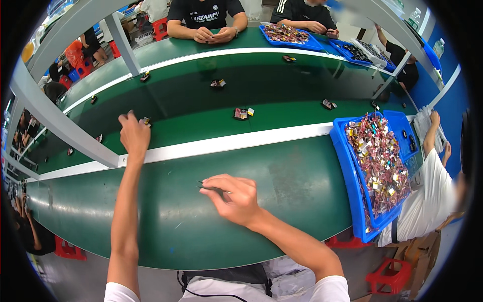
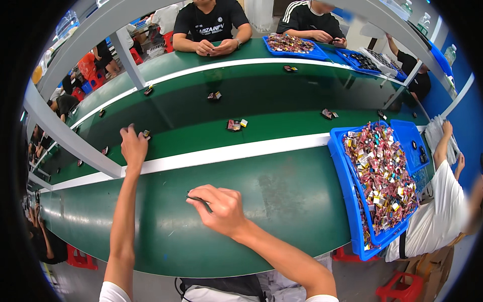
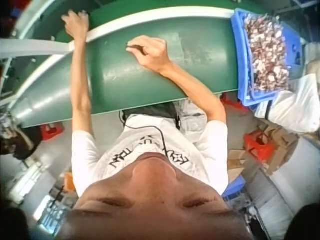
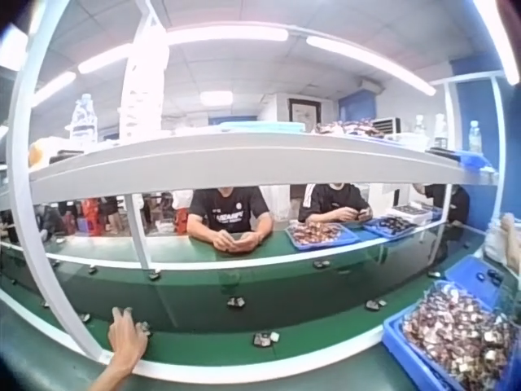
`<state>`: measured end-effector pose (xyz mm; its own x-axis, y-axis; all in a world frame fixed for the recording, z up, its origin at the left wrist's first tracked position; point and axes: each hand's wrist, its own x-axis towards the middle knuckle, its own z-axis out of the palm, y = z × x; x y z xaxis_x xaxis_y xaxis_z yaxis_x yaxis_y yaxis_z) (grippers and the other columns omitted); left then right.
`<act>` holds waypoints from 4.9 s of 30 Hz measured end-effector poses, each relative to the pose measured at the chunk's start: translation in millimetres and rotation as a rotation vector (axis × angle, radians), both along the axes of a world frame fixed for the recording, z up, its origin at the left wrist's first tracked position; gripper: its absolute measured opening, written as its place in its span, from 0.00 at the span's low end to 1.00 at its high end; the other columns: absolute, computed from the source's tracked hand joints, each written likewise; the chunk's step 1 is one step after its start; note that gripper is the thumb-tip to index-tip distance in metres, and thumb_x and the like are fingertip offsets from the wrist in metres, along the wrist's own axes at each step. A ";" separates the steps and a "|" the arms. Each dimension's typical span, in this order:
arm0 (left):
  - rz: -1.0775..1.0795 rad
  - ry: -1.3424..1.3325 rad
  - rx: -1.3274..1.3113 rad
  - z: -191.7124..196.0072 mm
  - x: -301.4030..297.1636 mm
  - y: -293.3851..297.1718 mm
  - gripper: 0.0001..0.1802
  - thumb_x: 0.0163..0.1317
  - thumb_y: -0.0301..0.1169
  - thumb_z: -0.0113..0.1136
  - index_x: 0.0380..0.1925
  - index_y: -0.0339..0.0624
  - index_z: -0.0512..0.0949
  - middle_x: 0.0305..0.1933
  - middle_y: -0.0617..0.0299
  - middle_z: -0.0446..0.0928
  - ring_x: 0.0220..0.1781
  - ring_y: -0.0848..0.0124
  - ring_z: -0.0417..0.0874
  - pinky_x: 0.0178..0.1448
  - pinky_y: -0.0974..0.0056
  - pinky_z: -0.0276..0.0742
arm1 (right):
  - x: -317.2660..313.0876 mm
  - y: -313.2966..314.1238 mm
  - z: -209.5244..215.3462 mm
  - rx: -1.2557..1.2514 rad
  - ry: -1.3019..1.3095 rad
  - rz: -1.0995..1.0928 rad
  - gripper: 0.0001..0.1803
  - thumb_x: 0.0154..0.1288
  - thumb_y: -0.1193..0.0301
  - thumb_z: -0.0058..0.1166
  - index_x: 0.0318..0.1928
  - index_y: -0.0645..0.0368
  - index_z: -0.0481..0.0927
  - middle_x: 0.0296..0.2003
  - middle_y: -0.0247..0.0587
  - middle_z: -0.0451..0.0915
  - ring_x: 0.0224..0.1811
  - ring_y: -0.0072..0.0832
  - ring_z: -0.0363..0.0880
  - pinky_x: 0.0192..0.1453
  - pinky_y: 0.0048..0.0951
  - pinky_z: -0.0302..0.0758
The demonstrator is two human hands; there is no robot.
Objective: The person is using tweezers to assemble small electronic components on a factory assembly line.
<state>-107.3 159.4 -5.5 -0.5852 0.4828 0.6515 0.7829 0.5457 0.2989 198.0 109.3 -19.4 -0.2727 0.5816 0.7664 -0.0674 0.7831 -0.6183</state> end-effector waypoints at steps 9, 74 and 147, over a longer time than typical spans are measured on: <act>-0.755 -0.991 -0.277 13.2 148.2 94.8 0.19 0.66 0.39 0.69 0.39 0.28 0.85 0.25 0.58 0.82 0.20 0.74 0.81 0.22 0.67 0.77 | 6.5 1.2 -0.1 -0.028 -0.070 -0.037 0.09 0.53 0.80 0.73 0.34 0.59 0.85 0.32 0.39 0.89 0.19 0.28 0.80 0.23 0.25 0.73; -0.862 -1.050 0.149 1.3 154.8 -138.3 0.07 0.72 0.23 0.61 0.45 0.29 0.76 0.32 0.57 0.85 0.23 0.77 0.83 0.24 0.72 0.76 | 15.8 -3.1 7.3 -0.865 -0.015 0.188 0.07 0.63 0.82 0.70 0.39 0.66 0.85 0.27 0.29 0.82 0.20 0.05 0.63 0.22 0.14 0.55; -0.959 -1.664 0.191 -12.4 140.8 -125.8 0.13 0.77 0.29 0.56 0.48 0.26 0.77 0.34 0.50 0.84 0.20 0.67 0.85 0.19 0.69 0.79 | 19.2 -1.7 -2.3 -0.492 -0.104 0.110 0.08 0.55 0.82 0.75 0.33 0.61 0.88 0.33 0.37 0.91 0.15 0.07 0.61 0.19 0.16 0.54</act>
